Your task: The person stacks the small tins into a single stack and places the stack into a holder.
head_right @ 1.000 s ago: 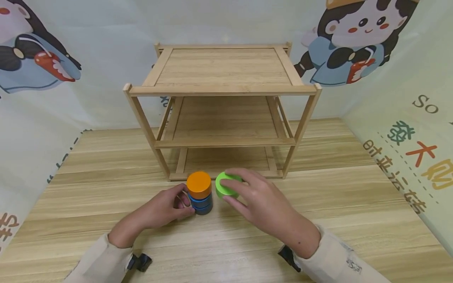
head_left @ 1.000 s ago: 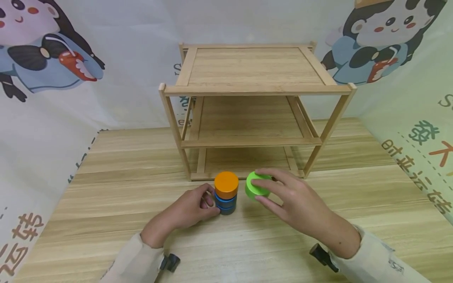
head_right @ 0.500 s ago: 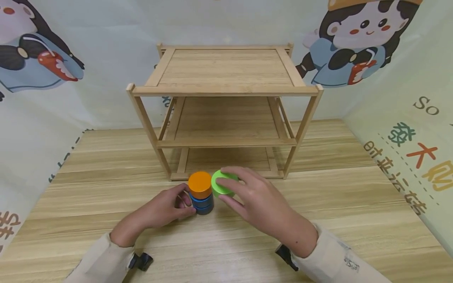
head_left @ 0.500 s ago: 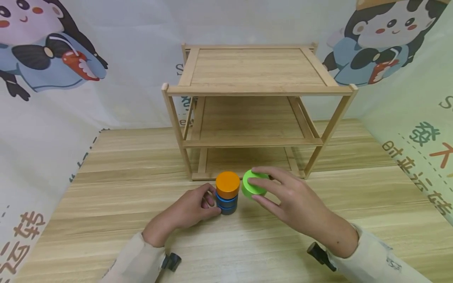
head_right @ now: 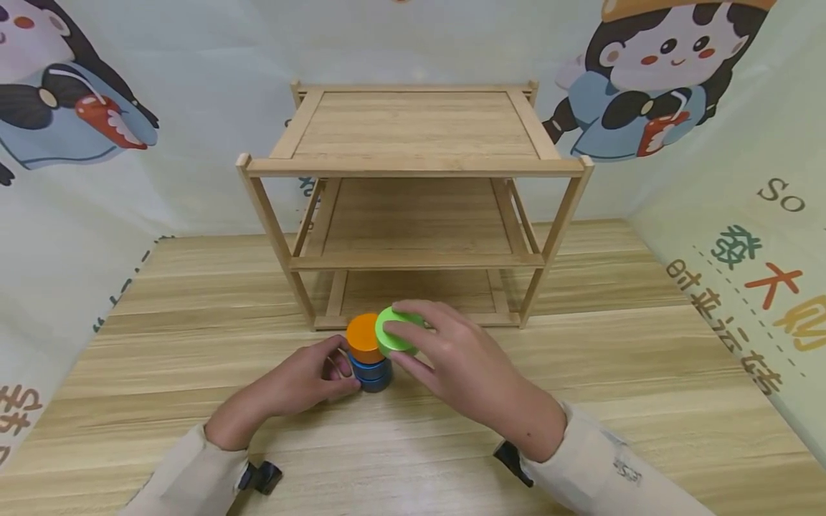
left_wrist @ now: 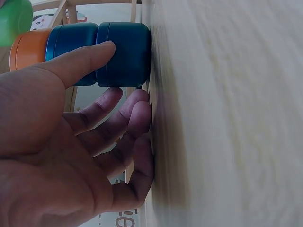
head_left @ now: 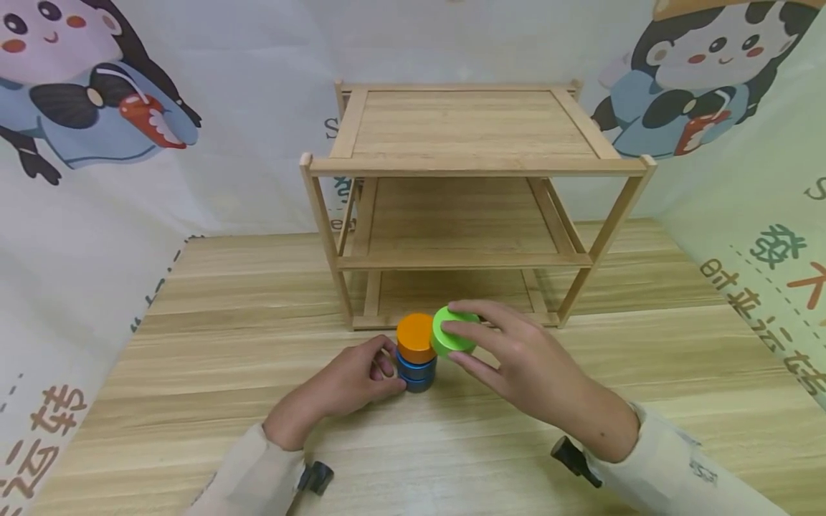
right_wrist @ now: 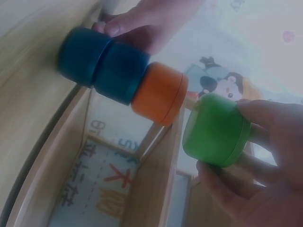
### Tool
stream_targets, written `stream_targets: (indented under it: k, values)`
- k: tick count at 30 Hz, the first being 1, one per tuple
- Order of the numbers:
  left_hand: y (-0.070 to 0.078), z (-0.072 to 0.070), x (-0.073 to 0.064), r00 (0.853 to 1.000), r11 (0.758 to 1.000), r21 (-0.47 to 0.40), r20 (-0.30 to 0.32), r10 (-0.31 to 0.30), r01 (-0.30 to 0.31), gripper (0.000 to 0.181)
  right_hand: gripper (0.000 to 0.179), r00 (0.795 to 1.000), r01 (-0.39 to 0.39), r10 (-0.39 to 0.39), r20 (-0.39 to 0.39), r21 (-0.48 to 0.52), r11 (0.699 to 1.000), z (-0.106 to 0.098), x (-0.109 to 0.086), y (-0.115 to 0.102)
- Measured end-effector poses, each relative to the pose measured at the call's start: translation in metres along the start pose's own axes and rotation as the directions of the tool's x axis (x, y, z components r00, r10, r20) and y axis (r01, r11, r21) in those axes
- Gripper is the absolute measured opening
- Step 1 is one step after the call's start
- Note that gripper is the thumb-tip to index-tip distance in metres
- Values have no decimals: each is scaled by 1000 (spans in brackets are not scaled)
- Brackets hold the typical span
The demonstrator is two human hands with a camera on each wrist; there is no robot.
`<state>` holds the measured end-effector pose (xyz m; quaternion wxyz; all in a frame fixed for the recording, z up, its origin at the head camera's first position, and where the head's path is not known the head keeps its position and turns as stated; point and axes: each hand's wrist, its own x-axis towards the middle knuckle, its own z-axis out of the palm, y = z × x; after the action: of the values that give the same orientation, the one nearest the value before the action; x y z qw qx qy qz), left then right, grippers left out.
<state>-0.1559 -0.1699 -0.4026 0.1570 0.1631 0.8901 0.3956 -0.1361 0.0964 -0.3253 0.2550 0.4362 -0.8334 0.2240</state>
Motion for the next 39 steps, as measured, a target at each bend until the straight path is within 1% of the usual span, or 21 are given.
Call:
stream_targets:
  k: [6,11,17,23,34,39]
  values:
    - [0,-1,-1,1000,1000,-4,0,16,-16,40,38,1000,8,-8,-8,18,1000,5,5,-2]
    - [0,0,-2,1000,1000,-5,-3,8,-8,38,38,1000,12,-12,-8,25,1000,9,9,-1]
    - [-1,0,-2,1000,1000,-13,0,19,-19,37,38,1000,11,-11,-13,32,999,14,12,0]
    - [0,-1,-2,1000,1000,-10,2,9,-9,37,36,1000,-1,2,-11,39,999,19,16,-2]
    - [0,-1,-2,1000,1000,-11,8,2,-2,37,36,1000,10,-10,-16,53,999,24,21,-3]
    - [0,-1,-2,1000,1000,-10,11,2,-2,37,36,1000,-4,5,-11,53,999,27,22,-3]
